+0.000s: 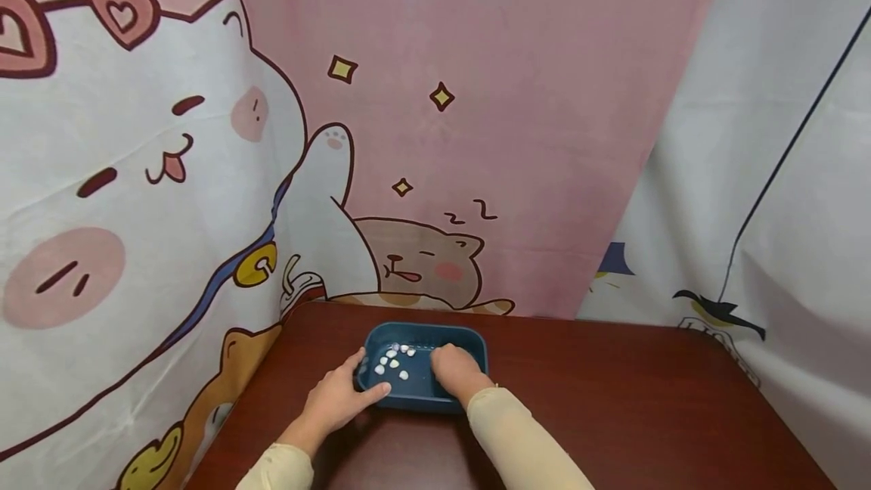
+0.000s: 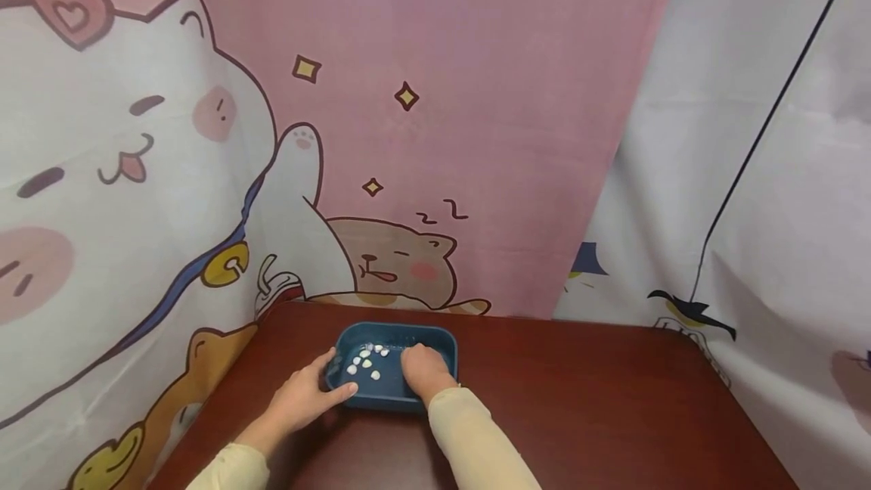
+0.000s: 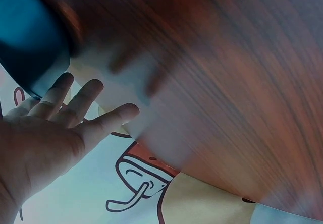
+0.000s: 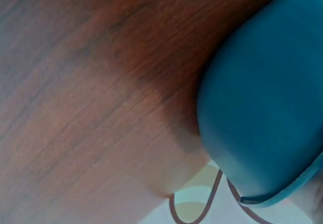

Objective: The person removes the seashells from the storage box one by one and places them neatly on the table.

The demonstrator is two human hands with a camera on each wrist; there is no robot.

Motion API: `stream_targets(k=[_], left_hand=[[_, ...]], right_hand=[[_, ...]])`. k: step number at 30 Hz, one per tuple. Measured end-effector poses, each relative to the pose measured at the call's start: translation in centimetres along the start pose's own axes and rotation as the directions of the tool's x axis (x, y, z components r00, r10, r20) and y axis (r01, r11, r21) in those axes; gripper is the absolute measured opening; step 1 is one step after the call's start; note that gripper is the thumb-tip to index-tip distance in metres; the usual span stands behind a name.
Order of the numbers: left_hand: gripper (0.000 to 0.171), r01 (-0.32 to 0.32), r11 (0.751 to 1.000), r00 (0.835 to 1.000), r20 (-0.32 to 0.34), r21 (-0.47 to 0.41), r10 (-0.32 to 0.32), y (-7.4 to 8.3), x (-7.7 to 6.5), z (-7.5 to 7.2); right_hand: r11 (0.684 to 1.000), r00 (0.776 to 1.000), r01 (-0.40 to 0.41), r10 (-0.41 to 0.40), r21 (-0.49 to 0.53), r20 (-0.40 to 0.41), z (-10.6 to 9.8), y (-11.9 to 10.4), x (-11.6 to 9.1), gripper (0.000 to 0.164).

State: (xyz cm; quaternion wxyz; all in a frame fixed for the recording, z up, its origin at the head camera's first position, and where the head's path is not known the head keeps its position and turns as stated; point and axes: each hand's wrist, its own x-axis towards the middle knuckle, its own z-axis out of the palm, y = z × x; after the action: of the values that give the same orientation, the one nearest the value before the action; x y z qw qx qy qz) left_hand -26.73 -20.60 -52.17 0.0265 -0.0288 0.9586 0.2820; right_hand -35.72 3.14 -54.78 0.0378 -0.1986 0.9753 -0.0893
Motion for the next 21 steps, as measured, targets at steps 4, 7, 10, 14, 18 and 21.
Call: stream_targets(k=[4,7,10,14,18,21], left_hand=[[0.106,-0.006,1.000,1.000,-0.008,-0.007,0.006,0.0,0.0,0.0],[0.106,-0.007,1.000,1.000,-0.011,-0.014,0.007,0.0,0.0,0.0],[0.105,-0.007,1.000,1.000,-0.012,-0.022,0.007,0.0,0.0,0.1],[0.105,-0.004,1.000,1.000,-0.009,-0.026,0.003,0.1,0.0,0.0],[0.105,-0.002,1.000,1.000,-0.011,-0.024,0.002,0.1,-0.1,0.0],[0.105,-0.003,1.000,1.000,-0.012,-0.023,0.003,0.0,-0.1,0.1]], right_hand=[[0.997,1.000,-0.003,0.000,0.080,0.029,0.2,0.7,0.2,0.014],[0.989,0.999,-0.026,0.020,0.148,0.046,-0.7,0.3,-0.7,0.013],[0.989,1.000,-0.017,0.013,0.145,0.027,-1.0,0.2,-0.9,0.005],[0.994,1.000,-0.009,0.009,0.109,0.006,-1.3,0.1,-1.0,0.007],[0.995,1.000,-0.019,0.016,0.102,0.021,-1.6,-0.3,-1.2,0.014],[0.994,0.999,-0.035,0.030,0.104,0.041,-1.7,-0.7,-1.6,0.023]])
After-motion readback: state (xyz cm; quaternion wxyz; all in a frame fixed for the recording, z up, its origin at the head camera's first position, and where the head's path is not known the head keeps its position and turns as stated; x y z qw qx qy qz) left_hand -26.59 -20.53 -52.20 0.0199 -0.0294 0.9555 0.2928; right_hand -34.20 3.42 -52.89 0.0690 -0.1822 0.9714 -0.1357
